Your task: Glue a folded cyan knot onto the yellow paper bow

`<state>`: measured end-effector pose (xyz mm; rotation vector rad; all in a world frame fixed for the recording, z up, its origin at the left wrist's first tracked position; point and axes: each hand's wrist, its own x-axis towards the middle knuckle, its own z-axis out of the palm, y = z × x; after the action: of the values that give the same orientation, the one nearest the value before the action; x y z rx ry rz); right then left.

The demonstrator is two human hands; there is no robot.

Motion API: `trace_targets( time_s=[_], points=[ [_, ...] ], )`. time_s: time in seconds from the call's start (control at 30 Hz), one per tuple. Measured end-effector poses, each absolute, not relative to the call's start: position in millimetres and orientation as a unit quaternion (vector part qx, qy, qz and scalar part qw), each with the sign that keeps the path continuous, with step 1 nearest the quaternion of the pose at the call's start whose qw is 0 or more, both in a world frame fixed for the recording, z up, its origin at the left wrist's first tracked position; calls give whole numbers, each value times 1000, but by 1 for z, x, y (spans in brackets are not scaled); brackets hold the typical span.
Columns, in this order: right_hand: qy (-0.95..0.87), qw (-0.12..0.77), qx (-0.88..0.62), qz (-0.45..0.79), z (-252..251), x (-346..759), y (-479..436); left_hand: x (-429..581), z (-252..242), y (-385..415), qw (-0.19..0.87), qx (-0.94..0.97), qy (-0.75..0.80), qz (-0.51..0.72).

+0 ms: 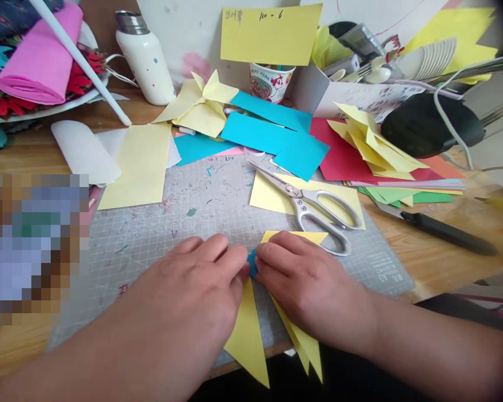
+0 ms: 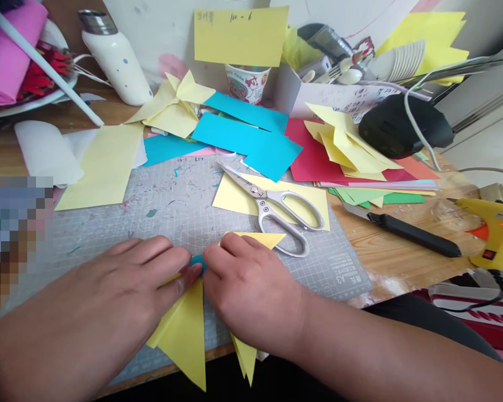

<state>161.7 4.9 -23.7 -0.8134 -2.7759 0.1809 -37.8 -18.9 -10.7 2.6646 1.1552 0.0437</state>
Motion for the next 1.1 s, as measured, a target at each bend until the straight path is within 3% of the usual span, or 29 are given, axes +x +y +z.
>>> trace_targets(
  time_s=[0.23,0.47,0.73,1.1],
  points=[
    [-941,118,-281,146,-22,182,8,-31,7,-15,74,921,379,-51],
    [-873,212,-293,328,-13,201,22,-29,7,-25,32,922,381,-61],
    [-924,208,-284,151,-23,212,10,-25,-5,-37,-28,918,392,-55],
    [-950,157,-263,60,-17,219,-15,-27,-15,-39,-75,928,362,-50]
  ],
)
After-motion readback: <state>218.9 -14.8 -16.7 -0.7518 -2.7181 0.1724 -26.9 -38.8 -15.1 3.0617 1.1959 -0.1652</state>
